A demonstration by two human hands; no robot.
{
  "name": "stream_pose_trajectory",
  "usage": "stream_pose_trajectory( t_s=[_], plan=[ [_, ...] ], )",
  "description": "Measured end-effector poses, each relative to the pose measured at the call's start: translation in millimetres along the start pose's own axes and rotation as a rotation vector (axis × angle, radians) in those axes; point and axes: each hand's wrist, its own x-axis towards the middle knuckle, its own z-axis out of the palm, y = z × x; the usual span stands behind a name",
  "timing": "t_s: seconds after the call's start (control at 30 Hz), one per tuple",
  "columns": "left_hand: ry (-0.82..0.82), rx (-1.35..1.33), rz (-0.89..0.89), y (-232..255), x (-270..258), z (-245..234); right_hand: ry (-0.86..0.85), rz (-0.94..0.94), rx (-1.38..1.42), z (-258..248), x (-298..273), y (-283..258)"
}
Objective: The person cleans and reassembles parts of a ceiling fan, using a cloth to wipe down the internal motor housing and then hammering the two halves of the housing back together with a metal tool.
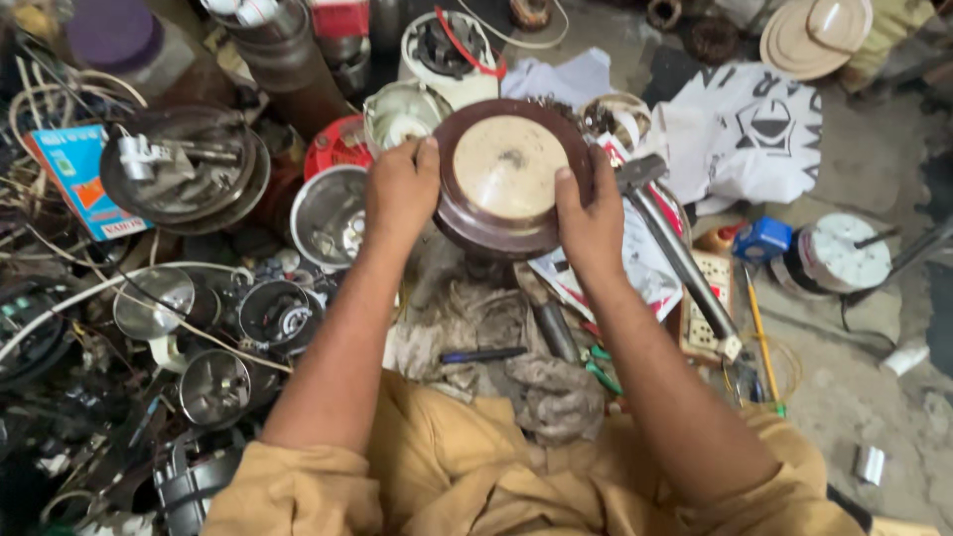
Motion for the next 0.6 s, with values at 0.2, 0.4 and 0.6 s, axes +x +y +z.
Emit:
stream_pose_trajectory(
  t_s=[0.2,0.4,0.6],
  plan=[
    [-0.055,-0.104,-0.105,10,-2,-8,0.203,-0.106,-0.238,-72,-7,46],
    [-0.021,-0.195,-0.105,-4,-2,13,-0.096,0.018,-1.017,-135,8,109],
    [-0.055,-0.325,-0.215,-7,-6,16,-0.224,0.148,-0.949,-144,49,130]
  ],
)
